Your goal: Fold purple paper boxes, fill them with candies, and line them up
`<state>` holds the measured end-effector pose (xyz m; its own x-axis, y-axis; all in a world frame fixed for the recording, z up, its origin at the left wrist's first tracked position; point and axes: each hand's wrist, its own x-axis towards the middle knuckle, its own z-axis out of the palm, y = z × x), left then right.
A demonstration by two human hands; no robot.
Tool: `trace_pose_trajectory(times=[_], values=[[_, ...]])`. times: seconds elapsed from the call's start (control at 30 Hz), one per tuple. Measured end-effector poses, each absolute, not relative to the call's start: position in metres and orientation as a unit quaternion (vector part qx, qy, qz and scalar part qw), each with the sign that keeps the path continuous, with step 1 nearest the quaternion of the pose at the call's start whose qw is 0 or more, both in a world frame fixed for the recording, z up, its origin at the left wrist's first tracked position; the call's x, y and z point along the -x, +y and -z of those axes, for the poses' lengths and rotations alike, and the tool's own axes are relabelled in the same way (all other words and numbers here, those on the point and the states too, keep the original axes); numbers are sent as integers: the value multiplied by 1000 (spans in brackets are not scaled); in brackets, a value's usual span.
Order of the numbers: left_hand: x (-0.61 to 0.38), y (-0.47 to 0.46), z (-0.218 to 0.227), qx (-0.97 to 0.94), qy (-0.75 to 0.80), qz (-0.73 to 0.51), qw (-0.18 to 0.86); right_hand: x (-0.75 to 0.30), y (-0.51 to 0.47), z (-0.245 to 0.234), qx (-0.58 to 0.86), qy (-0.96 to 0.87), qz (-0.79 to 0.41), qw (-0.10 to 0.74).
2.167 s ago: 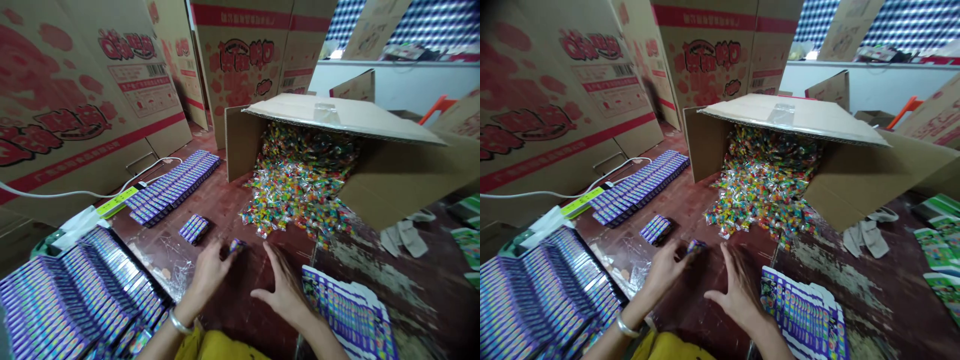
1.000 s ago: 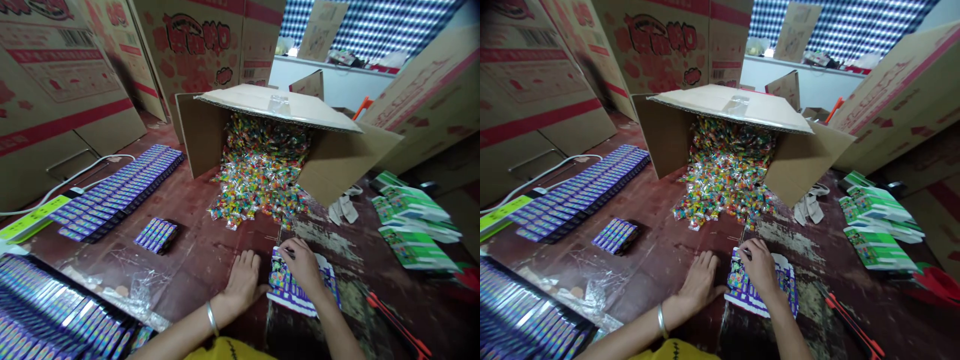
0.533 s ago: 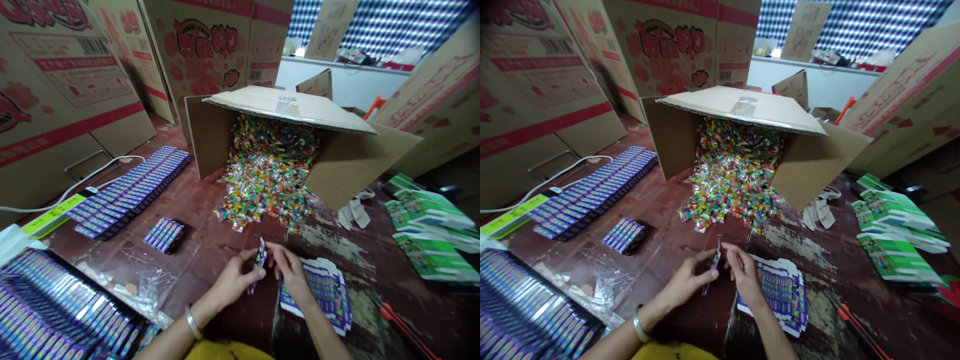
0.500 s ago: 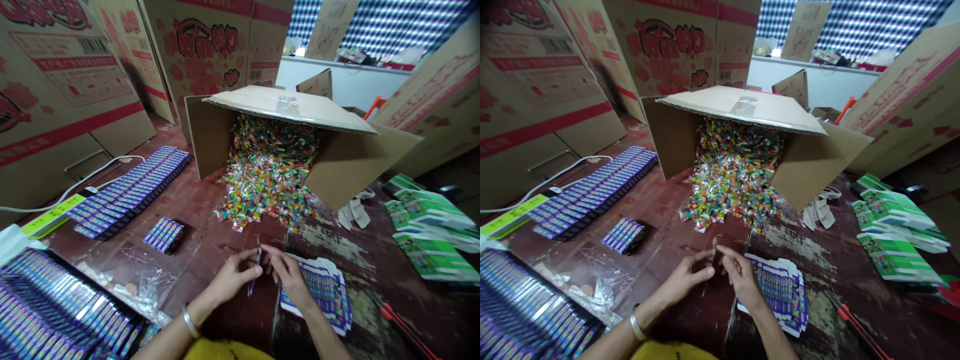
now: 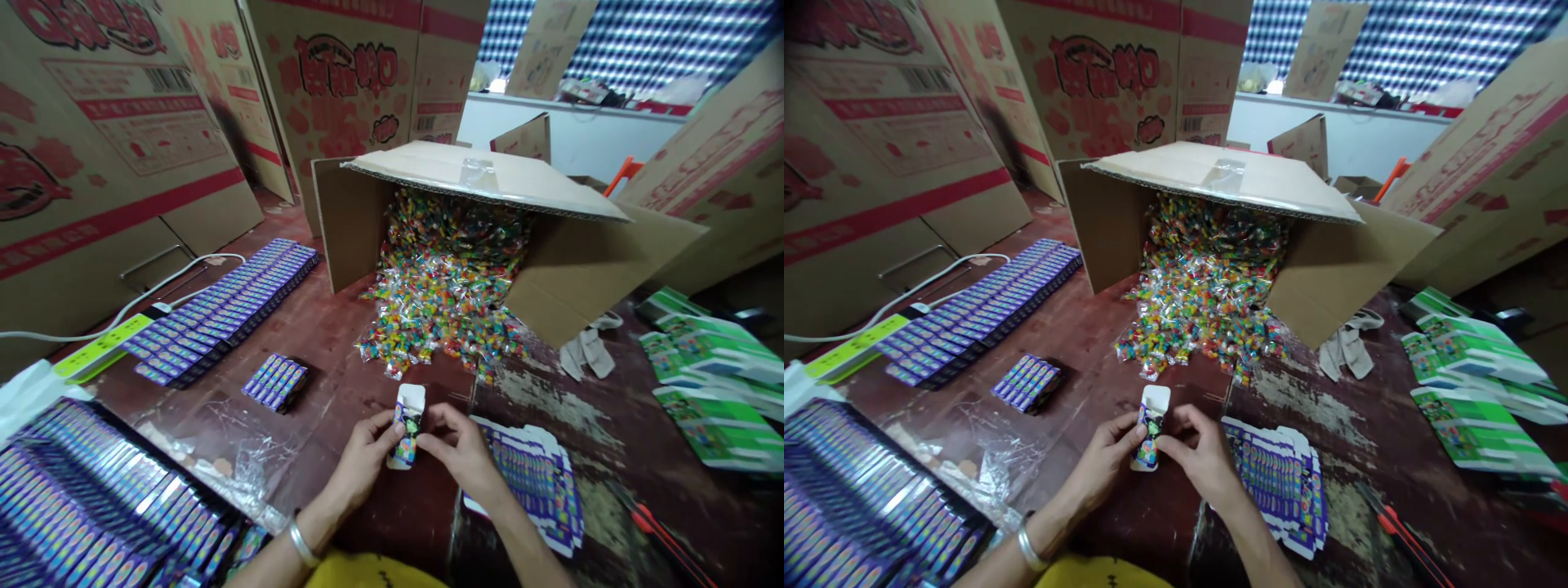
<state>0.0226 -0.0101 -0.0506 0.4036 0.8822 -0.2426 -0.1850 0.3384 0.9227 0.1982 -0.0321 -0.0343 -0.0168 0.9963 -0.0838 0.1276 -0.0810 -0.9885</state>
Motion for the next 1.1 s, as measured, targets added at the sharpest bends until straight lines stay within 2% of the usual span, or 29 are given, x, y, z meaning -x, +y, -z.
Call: trace_pose_trajectory(times=[0.13, 0.27, 0.37, 0.5, 0.73, 1.0, 1.1], values=[[-30, -17, 62, -396, 450, -428, 677, -180, -40, 51, 561, -509, -457, 467], [-30, -20, 64, -420, 477, -505, 584, -171, -39, 65, 574, -470, -429, 515], [-26, -20, 58, -479, 471, -486, 558, -168, -37, 72, 569, -452, -411, 550], [-16, -16, 47, -549, 443, -398, 586, -169, -36, 76, 566, -487, -383, 544], [-8, -12, 42, -554, 357, -342, 670, -173, -33, 67, 562, -556, -318, 524], [-10, -17, 49, -501, 372, -415, 662, -177, -25, 61, 542, -466, -429, 552], [-9, -18, 47, -485, 382, -422, 664, -179, -24, 48, 513, -495, -456, 532]])
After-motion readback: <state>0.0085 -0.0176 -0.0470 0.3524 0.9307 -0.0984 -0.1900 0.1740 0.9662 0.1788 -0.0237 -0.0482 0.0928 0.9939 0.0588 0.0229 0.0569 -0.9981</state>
